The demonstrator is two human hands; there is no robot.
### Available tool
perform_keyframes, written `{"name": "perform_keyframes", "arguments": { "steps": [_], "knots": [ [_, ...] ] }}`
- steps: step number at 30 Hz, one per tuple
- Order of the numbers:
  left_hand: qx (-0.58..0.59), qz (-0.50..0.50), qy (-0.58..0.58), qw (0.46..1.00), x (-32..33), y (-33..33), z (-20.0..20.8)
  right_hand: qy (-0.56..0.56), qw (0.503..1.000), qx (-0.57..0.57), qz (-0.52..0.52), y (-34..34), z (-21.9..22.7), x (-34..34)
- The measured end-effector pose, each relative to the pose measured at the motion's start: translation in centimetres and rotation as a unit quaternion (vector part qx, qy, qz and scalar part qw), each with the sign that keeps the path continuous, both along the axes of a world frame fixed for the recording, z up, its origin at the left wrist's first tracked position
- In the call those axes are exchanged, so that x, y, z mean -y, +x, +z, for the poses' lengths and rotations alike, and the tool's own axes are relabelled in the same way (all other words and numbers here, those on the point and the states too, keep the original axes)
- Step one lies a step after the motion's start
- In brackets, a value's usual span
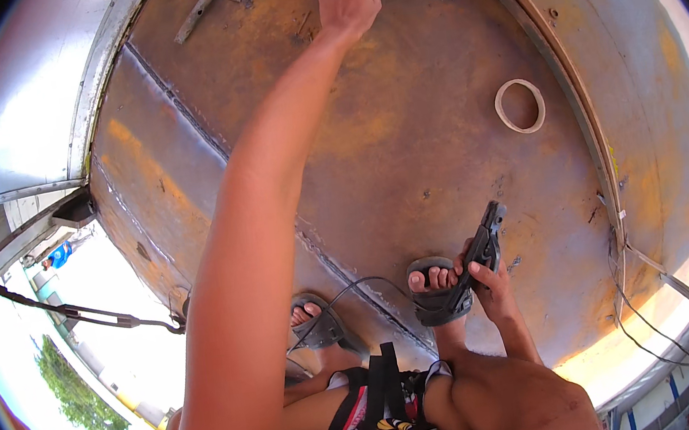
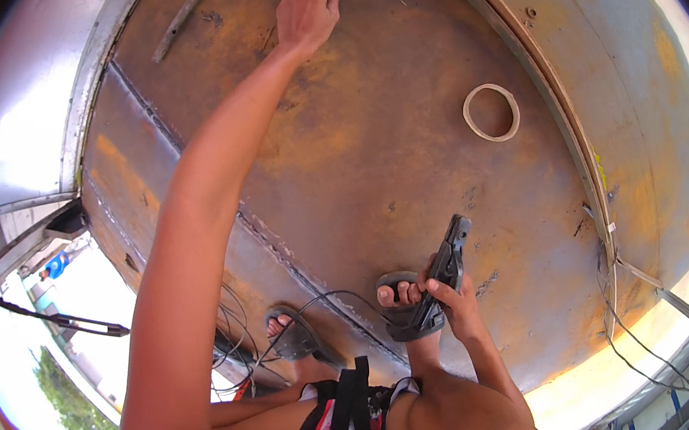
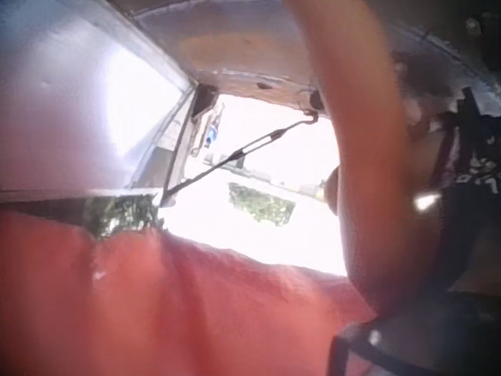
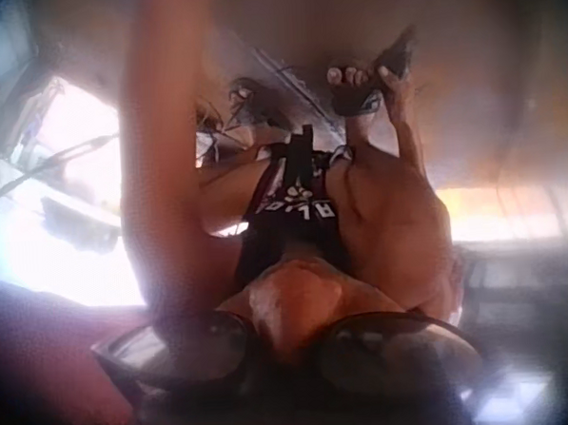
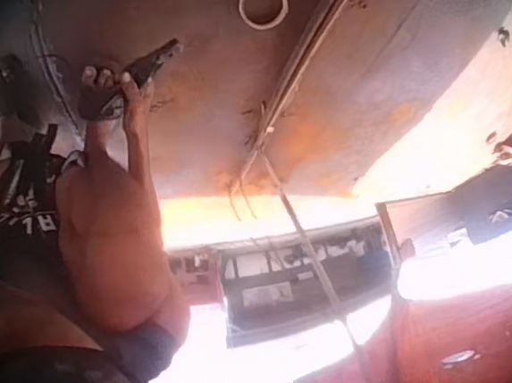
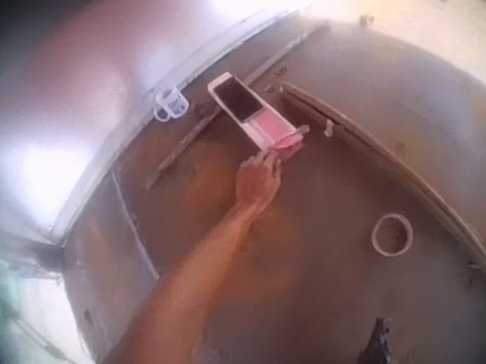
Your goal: The person welds a seam on a large curved metal surface using a handheld welding torch. They pause to insert a new welding rod and continue welding along the same seam. The person wears sandals and works in an outdoor or semi-outdoor workshop area.
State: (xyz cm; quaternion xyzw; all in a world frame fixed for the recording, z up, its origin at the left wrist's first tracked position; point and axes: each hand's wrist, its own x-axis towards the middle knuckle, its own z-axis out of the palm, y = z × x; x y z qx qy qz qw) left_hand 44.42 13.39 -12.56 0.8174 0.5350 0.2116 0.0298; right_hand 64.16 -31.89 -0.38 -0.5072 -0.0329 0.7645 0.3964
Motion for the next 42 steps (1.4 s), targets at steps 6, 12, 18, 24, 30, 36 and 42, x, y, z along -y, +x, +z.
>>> {"name": "perform_keyframes", "arguments": {
  "steps": [6,12,18,24,30,36,42],
  "knots": [
    [-0.223,-0.170,0.270,0.921,-6.1,-0.3,1.3,-0.001,1.000,-0.008,0.005,-0.5,0.3,-3.1],
    [-0.202,-0.263,0.423,0.843,-8.8,-1.8,1.0,-0.008,0.999,-0.033,0.043,-0.7,-0.8,-3.2],
    [-0.288,-0.241,0.399,0.837,-8.2,1.8,1.2,-0.022,0.999,-0.033,0.008,-0.5,-0.7,-3.6],
    [-0.194,-0.306,0.256,0.896,-9.5,1.5,1.4,-0.022,0.999,-0.036,0.007,-0.8,-1.0,-3.8],
    [-0.227,-0.330,0.373,0.837,-8.6,1.6,2.8,-0.026,0.999,-0.022,0.004,-0.9,-1.0,-4.0],
    [-0.054,-0.428,0.362,0.826,-2.4,2.9,3.6,-0.033,0.999,-0.033,0.003,-1.2,-1.3,-4.2],
    [0.055,-0.400,0.329,0.854,8.8,4.8,7.6,-0.048,0.996,-0.076,-0.013,-3.6,-1.1,-5.3]
  ]
}}
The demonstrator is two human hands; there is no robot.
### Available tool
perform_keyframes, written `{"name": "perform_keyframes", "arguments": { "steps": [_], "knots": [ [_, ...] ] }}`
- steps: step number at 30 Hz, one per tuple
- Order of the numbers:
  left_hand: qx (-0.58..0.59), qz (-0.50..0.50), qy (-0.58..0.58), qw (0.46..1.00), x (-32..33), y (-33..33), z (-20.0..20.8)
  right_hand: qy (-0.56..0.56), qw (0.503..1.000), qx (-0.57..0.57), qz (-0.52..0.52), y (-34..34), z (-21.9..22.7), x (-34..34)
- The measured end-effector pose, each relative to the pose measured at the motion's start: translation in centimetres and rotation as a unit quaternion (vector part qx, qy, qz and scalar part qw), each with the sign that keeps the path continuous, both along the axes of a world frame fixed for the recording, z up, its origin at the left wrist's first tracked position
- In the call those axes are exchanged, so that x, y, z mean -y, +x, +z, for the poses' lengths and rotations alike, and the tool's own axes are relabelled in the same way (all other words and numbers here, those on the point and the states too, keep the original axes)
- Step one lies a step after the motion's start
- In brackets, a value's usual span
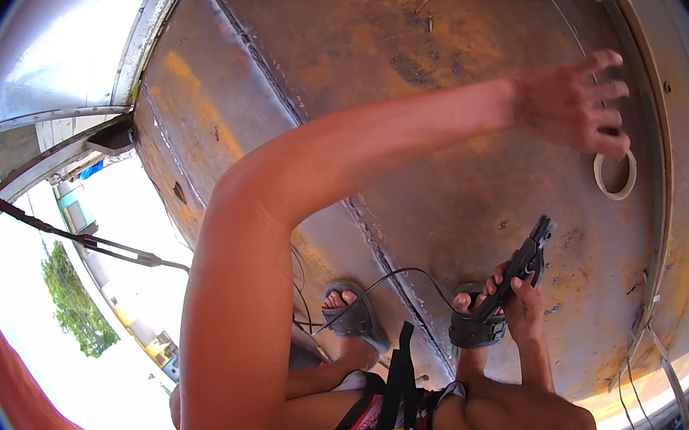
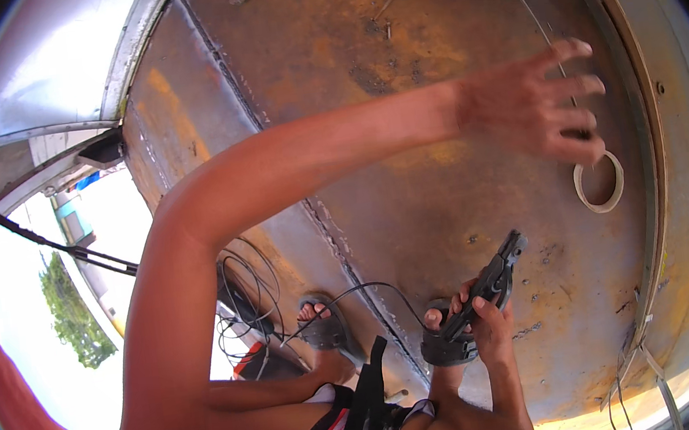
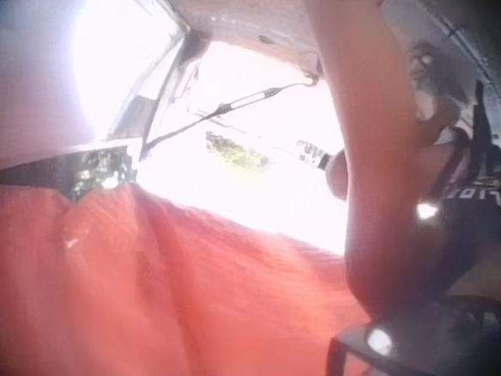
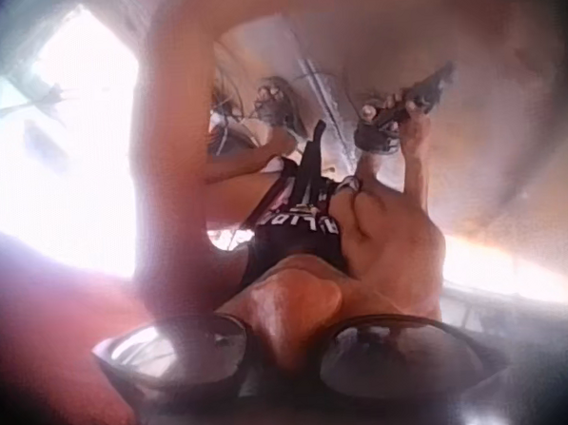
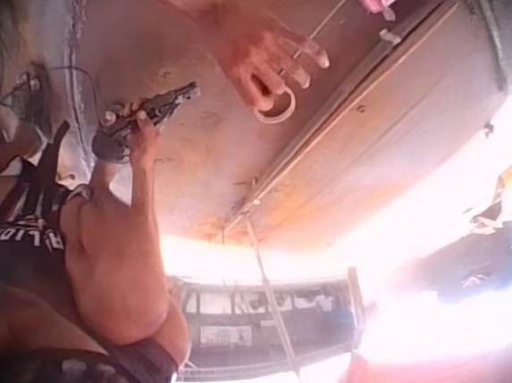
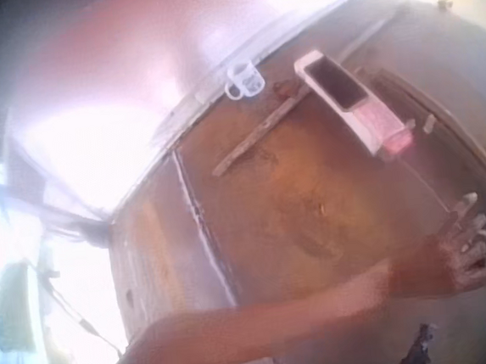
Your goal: The person welds a seam on a large curved metal surface using a handheld welding torch. They pause to insert a new welding rod and continue welding along the same seam. The person wears sandals and works in an outdoor or semi-outdoor workshop area.
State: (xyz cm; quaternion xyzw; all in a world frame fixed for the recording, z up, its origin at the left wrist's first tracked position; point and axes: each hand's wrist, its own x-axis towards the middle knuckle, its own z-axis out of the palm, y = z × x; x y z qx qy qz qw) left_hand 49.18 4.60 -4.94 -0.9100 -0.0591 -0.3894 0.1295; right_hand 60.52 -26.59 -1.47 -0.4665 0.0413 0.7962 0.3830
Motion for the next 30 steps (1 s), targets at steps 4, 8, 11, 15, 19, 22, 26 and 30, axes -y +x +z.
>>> {"name": "perform_keyframes", "arguments": {
  "steps": [4,8,11,15,19,22,26,30],
  "knots": [
    [0.160,-0.061,-0.234,0.957,10.4,2.8,6.9,0.071,0.989,0.045,0.121,-0.1,-1.9,0.8],
    [0.219,0.013,-0.424,0.879,14.2,-2.4,14.6,0.317,0.783,0.286,0.452,-0.6,-1.9,-1.2],
    [0.166,0.091,-0.604,0.774,12.8,-11.0,16.5,0.286,0.880,0.207,0.317,-2.2,-4.1,-1.4],
    [0.110,0.347,-0.749,0.553,15.2,-20.9,15.2,0.046,0.971,-0.037,0.233,-8.7,0.3,-9.8],
    [0.217,0.412,-0.805,0.367,21.7,-26.9,14.3,0.067,0.955,-0.032,0.289,-11.0,-0.2,-12.2],
    [0.401,0.377,-0.827,0.111,24.7,-28.2,15.1,0.088,0.957,-0.023,0.276,-10.9,-0.1,-12.7],
    [0.449,0.362,-0.810,-0.108,30.3,-29.1,15.0,0.062,0.971,-0.022,0.230,-9.5,0.1,-12.4],
    [0.467,0.310,-0.814,-0.154,32.9,-27.9,15.6,0.057,0.976,-0.016,0.208,-8.5,0.5,-11.3]
  ]
}}
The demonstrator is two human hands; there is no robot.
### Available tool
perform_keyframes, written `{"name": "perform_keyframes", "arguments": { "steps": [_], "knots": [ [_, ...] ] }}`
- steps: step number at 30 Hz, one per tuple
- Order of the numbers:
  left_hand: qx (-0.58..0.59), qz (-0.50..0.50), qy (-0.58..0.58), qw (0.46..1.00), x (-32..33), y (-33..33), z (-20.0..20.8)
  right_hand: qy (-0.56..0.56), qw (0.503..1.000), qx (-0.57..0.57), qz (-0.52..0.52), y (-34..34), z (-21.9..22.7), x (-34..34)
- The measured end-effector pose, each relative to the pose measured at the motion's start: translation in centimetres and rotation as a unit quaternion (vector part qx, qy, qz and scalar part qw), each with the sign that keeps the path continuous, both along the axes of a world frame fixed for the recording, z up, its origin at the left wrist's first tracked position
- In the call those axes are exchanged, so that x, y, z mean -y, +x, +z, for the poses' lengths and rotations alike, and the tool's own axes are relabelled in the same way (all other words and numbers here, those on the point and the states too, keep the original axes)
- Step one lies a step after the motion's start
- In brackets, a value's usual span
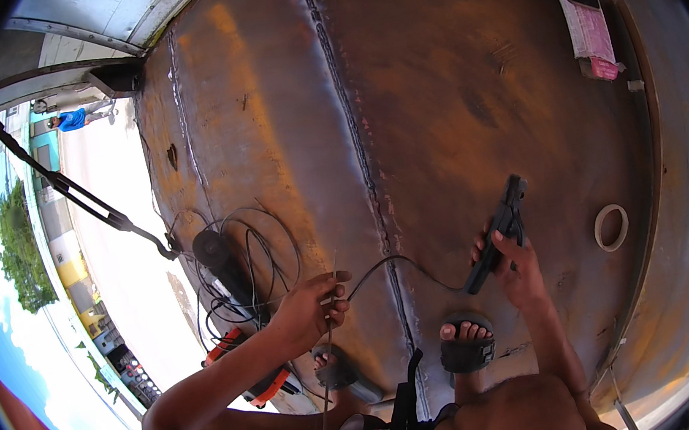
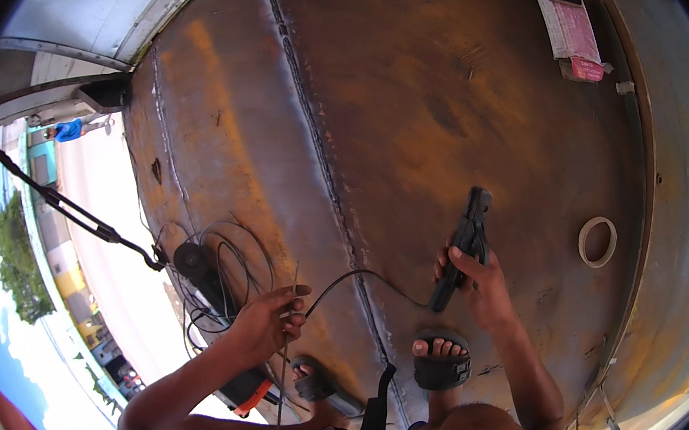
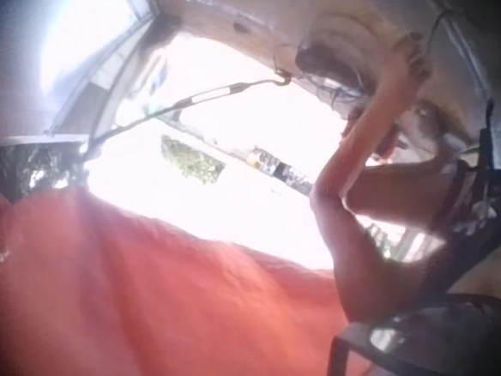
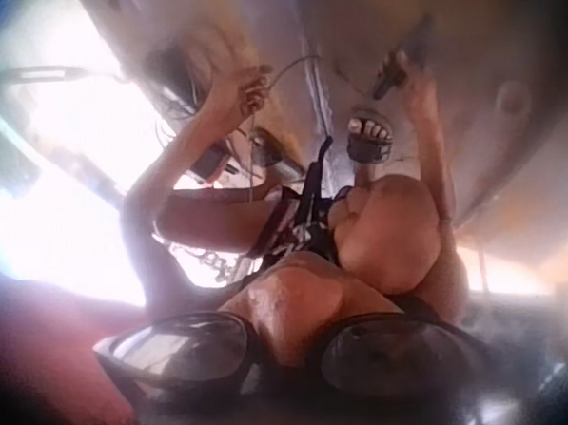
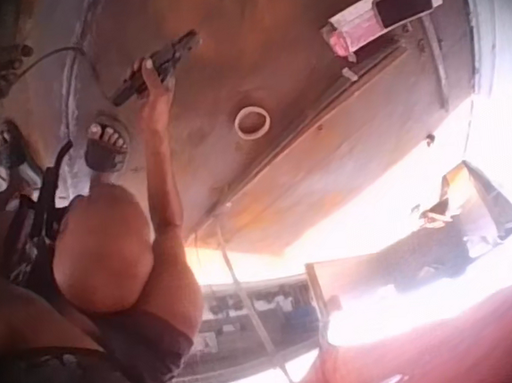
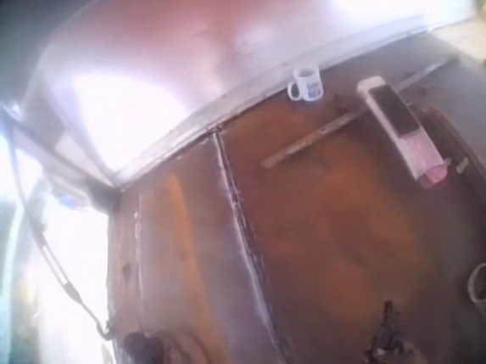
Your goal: The person welds a seam on a large curved metal surface using a handheld welding torch. They pause to insert a new welding rod and continue welding along the same seam. The person wears sandals and works in an outdoor or semi-outdoor workshop area.
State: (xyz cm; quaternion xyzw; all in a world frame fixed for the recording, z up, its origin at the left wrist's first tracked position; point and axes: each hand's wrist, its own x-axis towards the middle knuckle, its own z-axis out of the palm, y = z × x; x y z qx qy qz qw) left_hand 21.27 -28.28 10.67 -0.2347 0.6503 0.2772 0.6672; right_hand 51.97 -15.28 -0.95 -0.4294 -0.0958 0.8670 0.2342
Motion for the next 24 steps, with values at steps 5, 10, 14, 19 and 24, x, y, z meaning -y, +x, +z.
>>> {"name": "perform_keyframes", "arguments": {
  "steps": [5,10,14,19,24],
  "knots": [
    [-0.058,-0.285,0.052,0.955,-3.7,0.6,5.0,0.052,0.996,0.051,0.050,0.5,0.5,2.6],
    [-0.172,-0.539,0.207,0.798,-3.2,-0.9,4.7,0.089,0.990,0.066,0.084,-1.4,1.6,5.0],
    [-0.168,-0.544,0.253,0.782,-5.9,2.0,6.2,0.079,0.989,0.104,0.066,-1.4,1.6,7.5],
    [-0.149,-0.557,0.288,0.765,-6.8,5.0,5.3,0.143,0.981,0.118,0.047,-0.4,2.7,9.3],
    [-0.138,-0.567,0.300,0.754,-5.9,6.4,3.9,0.151,0.980,0.108,0.065,0.0,3.1,9.9]
  ]
}}
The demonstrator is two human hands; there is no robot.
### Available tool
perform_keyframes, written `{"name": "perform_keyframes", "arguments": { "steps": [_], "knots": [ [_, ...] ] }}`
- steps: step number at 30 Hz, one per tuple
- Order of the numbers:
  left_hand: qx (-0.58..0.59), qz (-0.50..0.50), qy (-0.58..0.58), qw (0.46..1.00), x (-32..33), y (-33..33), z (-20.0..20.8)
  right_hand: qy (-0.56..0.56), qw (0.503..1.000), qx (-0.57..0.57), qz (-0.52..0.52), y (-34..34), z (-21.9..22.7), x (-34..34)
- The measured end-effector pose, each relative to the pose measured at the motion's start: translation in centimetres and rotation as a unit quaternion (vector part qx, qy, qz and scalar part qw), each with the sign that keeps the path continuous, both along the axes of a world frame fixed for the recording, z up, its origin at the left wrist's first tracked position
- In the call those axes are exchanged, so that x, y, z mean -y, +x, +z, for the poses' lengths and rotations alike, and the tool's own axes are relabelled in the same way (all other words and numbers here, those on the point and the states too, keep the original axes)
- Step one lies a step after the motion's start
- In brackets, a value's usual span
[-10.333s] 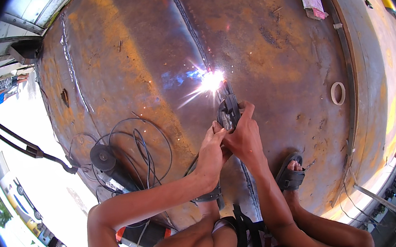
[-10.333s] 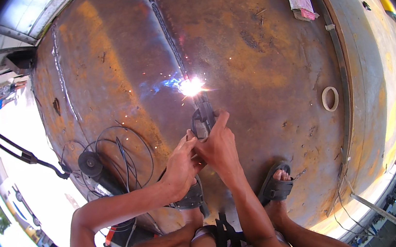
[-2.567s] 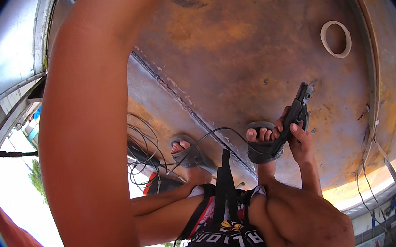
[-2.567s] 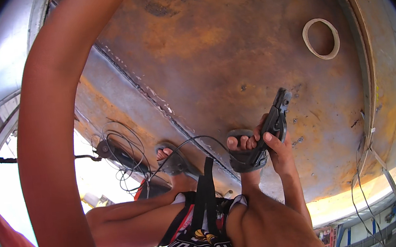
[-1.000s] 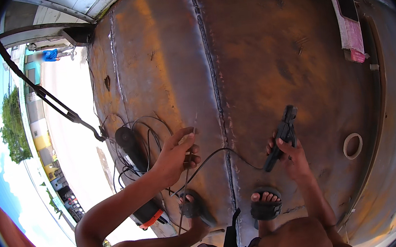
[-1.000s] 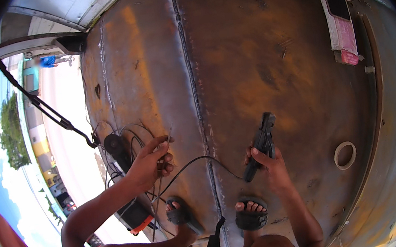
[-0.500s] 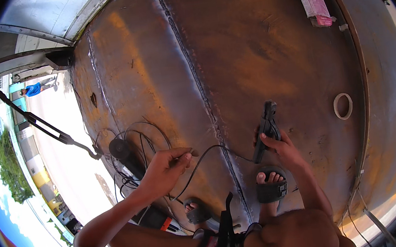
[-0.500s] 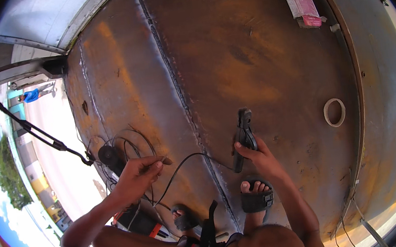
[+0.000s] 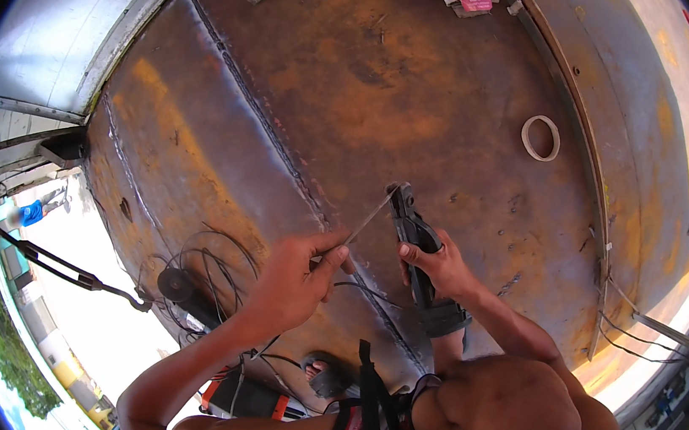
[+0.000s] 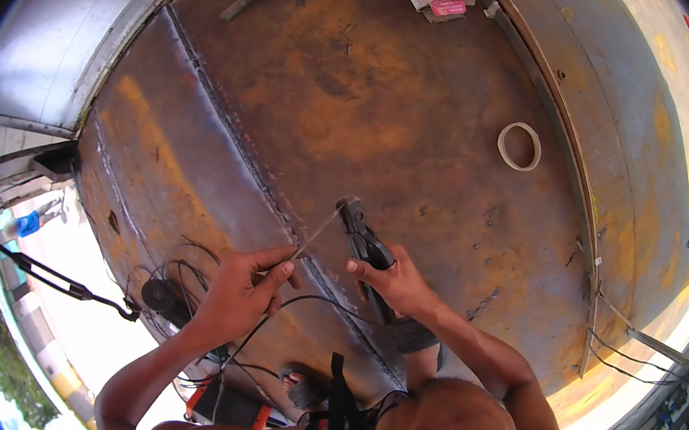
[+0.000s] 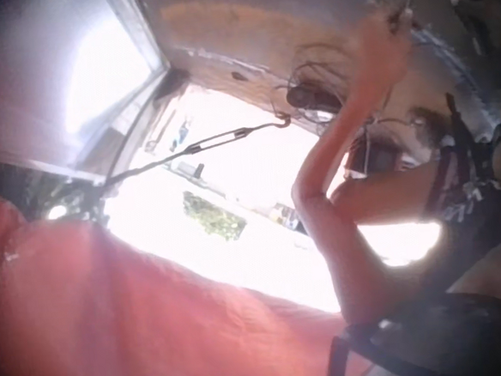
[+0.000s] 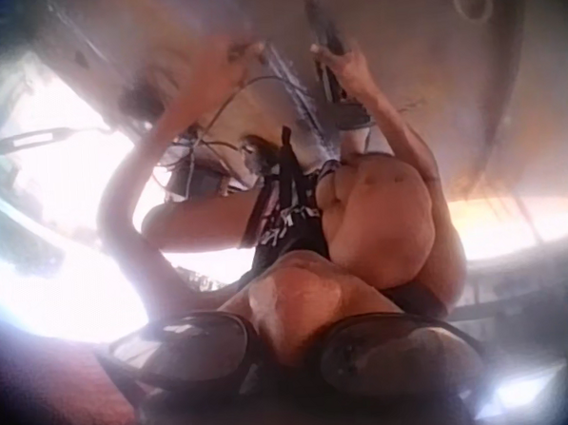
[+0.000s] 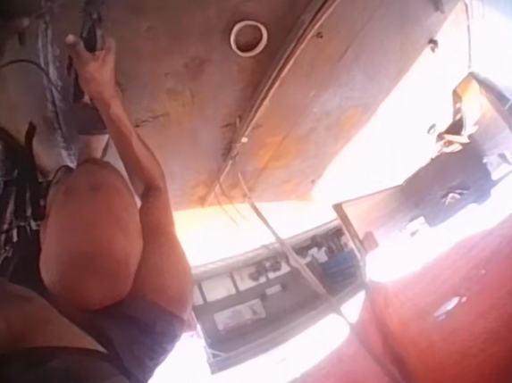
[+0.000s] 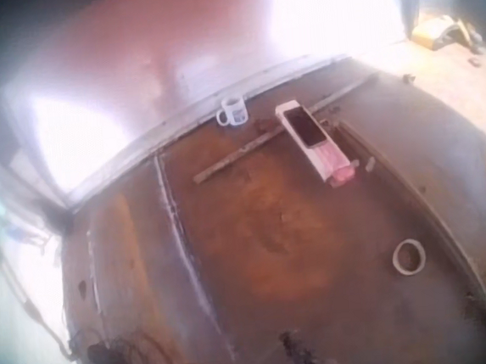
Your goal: The person welds a seam on a large curved metal surface using a handheld welding torch. They pause to insert a new welding rod and continue welding along the same seam. The person wears sandals and works in an outdoor or semi-outdoor workshop area.
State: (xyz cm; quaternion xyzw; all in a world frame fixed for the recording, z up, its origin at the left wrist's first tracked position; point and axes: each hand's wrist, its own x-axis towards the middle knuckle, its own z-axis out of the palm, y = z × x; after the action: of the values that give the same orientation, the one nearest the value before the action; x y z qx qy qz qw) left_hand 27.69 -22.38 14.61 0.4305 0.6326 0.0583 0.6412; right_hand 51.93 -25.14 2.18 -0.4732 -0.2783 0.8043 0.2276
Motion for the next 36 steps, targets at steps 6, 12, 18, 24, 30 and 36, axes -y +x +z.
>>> {"name": "perform_keyframes", "arguments": {
  "steps": [6,12,18,24,30,36],
  "knots": [
    [-0.037,-0.057,0.000,0.998,0.4,-0.9,0.1,0.000,0.998,0.039,0.054,-0.3,0.2,-0.5],
    [-0.068,-0.140,0.062,0.986,0.9,-2.3,-0.2,0.091,0.979,0.103,0.150,-0.1,-0.9,-0.3],
    [-0.071,-0.171,0.091,0.978,1.0,-4.2,-0.1,0.152,0.956,0.152,0.201,-0.4,0.7,-0.8],
    [-0.076,-0.241,0.104,0.962,0.2,-4.7,-0.4,0.117,0.953,0.178,0.214,0.3,2.5,-0.1],
    [-0.047,-0.274,0.196,0.940,2.0,-4.4,-0.9,0.139,0.936,0.233,0.224,2.0,5.4,3.3],
    [-0.043,-0.358,0.291,0.886,2.5,-3.7,-0.3,0.188,0.927,0.284,0.160,3.3,7.8,7.8]
  ]
}}
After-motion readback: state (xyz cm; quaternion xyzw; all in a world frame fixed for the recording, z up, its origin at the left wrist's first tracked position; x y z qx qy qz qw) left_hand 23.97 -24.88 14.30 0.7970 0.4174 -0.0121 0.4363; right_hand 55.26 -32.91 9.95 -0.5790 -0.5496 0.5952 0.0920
